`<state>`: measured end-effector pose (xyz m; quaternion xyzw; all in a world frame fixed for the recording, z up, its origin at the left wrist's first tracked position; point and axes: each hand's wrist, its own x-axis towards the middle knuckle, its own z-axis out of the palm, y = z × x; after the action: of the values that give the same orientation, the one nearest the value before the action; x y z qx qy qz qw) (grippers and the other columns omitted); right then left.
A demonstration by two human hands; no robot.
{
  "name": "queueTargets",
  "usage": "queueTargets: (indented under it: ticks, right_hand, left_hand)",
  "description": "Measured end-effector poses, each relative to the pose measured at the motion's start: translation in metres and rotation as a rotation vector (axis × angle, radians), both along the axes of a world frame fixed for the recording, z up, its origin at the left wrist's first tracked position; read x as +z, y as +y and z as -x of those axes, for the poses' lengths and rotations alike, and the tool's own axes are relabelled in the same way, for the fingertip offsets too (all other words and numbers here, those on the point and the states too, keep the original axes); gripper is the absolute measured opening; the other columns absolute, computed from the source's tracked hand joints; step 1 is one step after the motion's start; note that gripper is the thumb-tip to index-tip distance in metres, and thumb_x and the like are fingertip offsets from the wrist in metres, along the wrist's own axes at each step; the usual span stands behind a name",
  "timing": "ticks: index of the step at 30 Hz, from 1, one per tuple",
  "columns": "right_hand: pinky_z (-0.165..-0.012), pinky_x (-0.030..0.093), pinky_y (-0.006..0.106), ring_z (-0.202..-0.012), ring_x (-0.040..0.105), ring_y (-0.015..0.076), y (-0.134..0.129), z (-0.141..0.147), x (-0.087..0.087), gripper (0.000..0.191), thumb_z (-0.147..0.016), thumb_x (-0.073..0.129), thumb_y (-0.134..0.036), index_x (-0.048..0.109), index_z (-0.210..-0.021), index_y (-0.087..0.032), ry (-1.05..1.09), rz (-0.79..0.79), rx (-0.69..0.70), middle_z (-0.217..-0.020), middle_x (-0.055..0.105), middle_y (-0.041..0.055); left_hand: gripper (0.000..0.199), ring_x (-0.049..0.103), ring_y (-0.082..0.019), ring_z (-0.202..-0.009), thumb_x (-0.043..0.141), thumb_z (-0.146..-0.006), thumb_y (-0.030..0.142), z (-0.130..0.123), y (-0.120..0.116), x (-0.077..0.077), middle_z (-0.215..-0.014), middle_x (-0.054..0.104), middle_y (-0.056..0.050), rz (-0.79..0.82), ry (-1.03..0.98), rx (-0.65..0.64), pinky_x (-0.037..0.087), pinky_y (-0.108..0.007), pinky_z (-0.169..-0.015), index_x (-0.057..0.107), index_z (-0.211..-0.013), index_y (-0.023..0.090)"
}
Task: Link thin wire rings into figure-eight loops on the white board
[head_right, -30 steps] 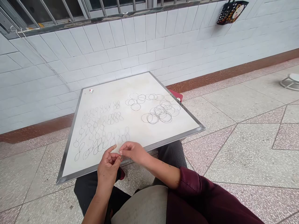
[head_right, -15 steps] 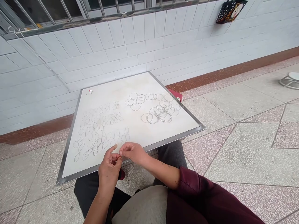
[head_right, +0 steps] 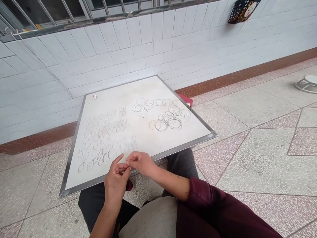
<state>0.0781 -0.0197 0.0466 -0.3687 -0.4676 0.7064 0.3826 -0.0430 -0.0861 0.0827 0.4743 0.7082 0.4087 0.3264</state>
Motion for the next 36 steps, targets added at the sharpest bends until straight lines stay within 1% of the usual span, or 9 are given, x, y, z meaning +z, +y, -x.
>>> queueTargets:
  ticks: [7,11,15,19,24,28,30,32,36]
  right_hand:
    - [-0.066,0.047,0.028,-0.065,0.058,0.0130,0.000,0.000,-0.005,0.020,-0.071,0.076,-0.035,0.066,-0.075,-0.019,0.036,-0.025,0.019,-0.069,0.064,-0.0016]
    - [-0.067,0.046,0.028,-0.065,0.057,0.0126,0.001,0.000,-0.006,0.019,-0.072,0.075,-0.034,0.066,-0.076,-0.018,0.038,-0.031,0.024,-0.069,0.064,-0.0019]
    - [-0.068,0.046,0.029,-0.066,0.057,0.0127,0.002,-0.002,-0.003,0.021,-0.071,0.077,-0.036,0.067,-0.077,-0.018,0.034,-0.006,0.036,-0.070,0.064,-0.0019]
    - [-0.068,0.047,0.029,-0.066,0.057,0.0128,0.003,-0.003,0.001,0.023,-0.070,0.078,-0.038,0.067,-0.077,-0.018,0.057,0.005,0.055,-0.069,0.063,-0.0023]
    - [-0.070,0.047,0.030,-0.068,0.058,0.0137,0.003,-0.003,0.004,0.026,-0.072,0.077,-0.042,0.066,-0.078,-0.019,0.106,-0.016,0.094,-0.069,0.063,-0.0024]
    - [-0.072,0.046,0.030,-0.069,0.057,0.0131,0.003,-0.004,0.002,0.031,-0.073,0.076,-0.045,0.065,-0.080,-0.018,0.130,-0.035,0.135,-0.071,0.062,-0.0024]
    - [-0.071,0.045,0.029,-0.069,0.056,0.0125,0.004,-0.005,0.001,0.032,-0.075,0.076,-0.046,0.064,-0.083,-0.017,0.144,-0.039,0.155,-0.072,0.062,-0.0024]
    - [-0.071,0.044,0.029,-0.068,0.056,0.0117,0.004,-0.006,0.000,0.032,-0.076,0.075,-0.046,0.064,-0.084,-0.017,0.164,-0.053,0.178,-0.073,0.061,-0.0026]
    - [-0.072,0.045,0.029,-0.068,0.057,0.0117,0.006,-0.008,-0.001,0.032,-0.079,0.074,-0.047,0.063,-0.086,-0.017,0.200,-0.062,0.254,-0.072,0.060,-0.0030]
  left_hand:
    - [0.052,0.067,-0.023,-0.085,0.063,-0.080,0.028,0.000,0.000,0.001,-0.090,0.072,-0.003,0.032,0.069,-0.004,0.050,-0.035,-0.075,0.057,-0.132,0.028]
    - [0.052,0.066,-0.022,-0.084,0.062,-0.080,0.026,0.000,0.001,0.000,-0.089,0.071,-0.003,0.032,0.048,0.003,0.049,-0.034,-0.076,0.058,-0.131,0.027]
    - [0.051,0.064,-0.020,-0.077,0.064,-0.076,0.023,-0.001,0.003,0.000,-0.086,0.070,-0.001,0.009,-0.037,0.030,0.048,-0.032,-0.073,0.062,-0.127,0.027]
    - [0.051,0.062,-0.018,-0.071,0.065,-0.075,0.023,-0.001,0.004,0.001,-0.081,0.069,-0.001,-0.001,-0.142,0.052,0.048,-0.031,-0.072,0.061,-0.126,0.023]
    - [0.055,0.065,-0.018,-0.076,0.070,-0.073,0.030,0.004,0.005,-0.003,-0.080,0.070,-0.001,0.004,-0.320,0.037,0.048,-0.031,-0.077,0.059,-0.126,0.020]
    - [0.065,0.066,-0.019,-0.076,0.075,-0.066,0.034,0.008,0.007,-0.006,-0.074,0.069,0.000,0.037,-0.410,0.062,0.048,-0.033,-0.079,0.059,-0.127,0.017]
    - [0.071,0.066,-0.019,-0.076,0.079,-0.063,0.034,0.009,0.008,-0.004,-0.074,0.069,0.000,0.080,-0.479,0.069,0.047,-0.032,-0.076,0.057,-0.128,0.016]
    - [0.075,0.064,-0.018,-0.073,0.082,-0.061,0.033,0.010,0.009,-0.001,-0.075,0.070,-0.002,0.132,-0.537,0.076,0.045,-0.030,-0.069,0.057,-0.129,0.014]
    - [0.077,0.063,-0.017,-0.071,0.085,-0.058,0.032,0.013,0.009,0.002,-0.077,0.070,-0.004,0.204,-0.615,0.093,0.041,-0.026,-0.061,0.058,-0.128,0.013]
